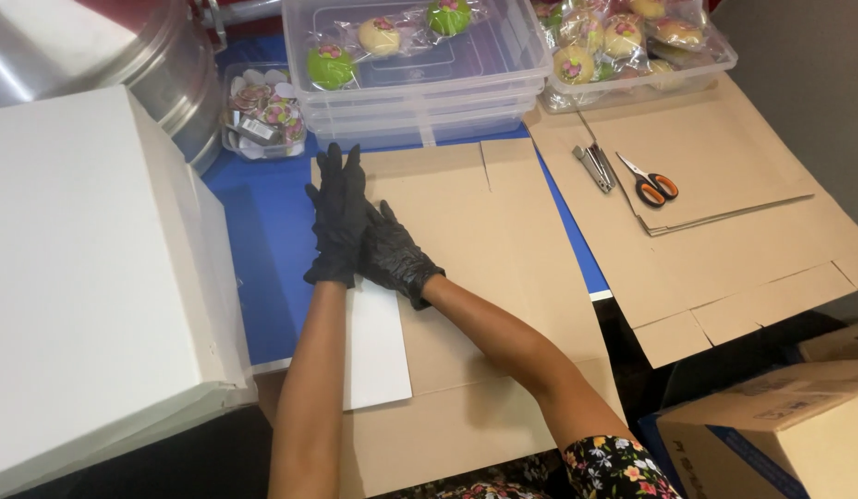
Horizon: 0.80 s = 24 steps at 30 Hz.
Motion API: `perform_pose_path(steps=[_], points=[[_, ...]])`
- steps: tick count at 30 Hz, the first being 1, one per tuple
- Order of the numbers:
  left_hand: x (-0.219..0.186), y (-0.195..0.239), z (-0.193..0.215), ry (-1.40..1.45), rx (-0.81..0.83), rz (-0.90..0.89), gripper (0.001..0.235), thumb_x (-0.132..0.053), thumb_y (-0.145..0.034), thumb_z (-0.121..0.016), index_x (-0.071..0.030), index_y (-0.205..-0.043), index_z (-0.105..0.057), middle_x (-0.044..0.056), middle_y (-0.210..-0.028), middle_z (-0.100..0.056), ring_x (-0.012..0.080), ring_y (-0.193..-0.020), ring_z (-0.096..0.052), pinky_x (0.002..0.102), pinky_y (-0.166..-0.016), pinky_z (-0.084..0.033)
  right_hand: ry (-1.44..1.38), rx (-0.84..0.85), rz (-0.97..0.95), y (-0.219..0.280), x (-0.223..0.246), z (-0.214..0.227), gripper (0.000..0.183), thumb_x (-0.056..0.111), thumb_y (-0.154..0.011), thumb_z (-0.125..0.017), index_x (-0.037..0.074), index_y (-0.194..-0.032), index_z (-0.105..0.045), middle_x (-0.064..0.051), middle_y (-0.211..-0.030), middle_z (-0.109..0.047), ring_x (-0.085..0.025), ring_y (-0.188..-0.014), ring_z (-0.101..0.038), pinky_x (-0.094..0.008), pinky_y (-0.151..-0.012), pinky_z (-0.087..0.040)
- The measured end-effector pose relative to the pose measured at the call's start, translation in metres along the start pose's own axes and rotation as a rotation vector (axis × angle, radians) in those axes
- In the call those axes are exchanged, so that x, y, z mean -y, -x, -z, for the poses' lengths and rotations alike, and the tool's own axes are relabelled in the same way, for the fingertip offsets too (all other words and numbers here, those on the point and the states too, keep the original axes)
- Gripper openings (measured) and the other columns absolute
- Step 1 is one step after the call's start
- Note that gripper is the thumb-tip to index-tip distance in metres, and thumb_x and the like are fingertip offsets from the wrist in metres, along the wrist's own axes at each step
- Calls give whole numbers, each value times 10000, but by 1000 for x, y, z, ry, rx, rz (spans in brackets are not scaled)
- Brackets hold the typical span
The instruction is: Assembling a cardboard pastry box from a flat template by folding flaps, using scissors to score edges, and placing an insert.
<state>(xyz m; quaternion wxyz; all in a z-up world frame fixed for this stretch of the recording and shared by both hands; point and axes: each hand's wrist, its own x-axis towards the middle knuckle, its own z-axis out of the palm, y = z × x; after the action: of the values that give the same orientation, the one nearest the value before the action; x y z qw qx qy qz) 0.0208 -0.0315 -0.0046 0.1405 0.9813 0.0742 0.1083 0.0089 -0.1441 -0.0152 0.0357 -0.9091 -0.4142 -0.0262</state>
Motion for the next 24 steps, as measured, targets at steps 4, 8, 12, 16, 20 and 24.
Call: perform_pose_path(steps=[4,8,12,16,20,24], points=[[7,-30,-53,-534,-619,-147,571,-279,-1112,-297,-212,-1663,-162,98,-1692,-169,253,-1540,-220,483,-1219,-258,-5,-86,30,-1,-2,-29,542,322,-931,-548,60,-1402,-602,-173,-1520,-519,-303,-1498,-345,-535,-1302,-73],[2,-6,-25,-180,-396,-125,560,-272,-1107,-325,-213,-1652,-212,63,-1702,-175,233,-1544,-168,440,-1250,-88,-459,-236,-61,-7,1,-45,448,145,-895,-606,-39,-1300,-656,-259,-1517,-484,-425,-1447,-391,-571,-1263,-255],[7,0,-12,1094,-131,40,532,-450,-1126,-245,-254,-1620,-273,0,-1670,-294,183,-1542,-218,413,-1301,-132,-789,-152,-309,3,-11,12,475,205,-888,-569,186,-1355,-651,-140,-1500,-537,-322,-1431,-451,-497,-1259,-298],[0,0,-28,-250,-191,-299,587,-356,-1074,-388,-268,-1632,-228,70,-1669,-289,230,-1501,-339,470,-1224,-315,-662,-319,-296,10,-83,-18,379,208,-960,-598,280,-1328,-653,-41,-1529,-508,-304,-1419,-482,-483,-1200,-387],[-13,6,-2,-209,121,-156,619,-657,-1054,-148,-392,-1609,-221,6,-1697,-205,196,-1541,-212,505,-1264,-190,-440,-319,-423,43,-153,-1,464,235,-981,-607,442,-1394,-572,39,-1599,-425,-265,-1420,-475,-516,-1143,-453],[-9,17,15,-196,210,-74,624,-700,-1029,-93,-454,-1597,-172,-62,-1709,-119,159,-1552,-138,464,-1281,-119,-381,-314,-524,73,-187,28,457,247,-1017,-555,438,-1432,-553,34,-1589,-433,-226,-1445,-436,-473,-1161,-427]])
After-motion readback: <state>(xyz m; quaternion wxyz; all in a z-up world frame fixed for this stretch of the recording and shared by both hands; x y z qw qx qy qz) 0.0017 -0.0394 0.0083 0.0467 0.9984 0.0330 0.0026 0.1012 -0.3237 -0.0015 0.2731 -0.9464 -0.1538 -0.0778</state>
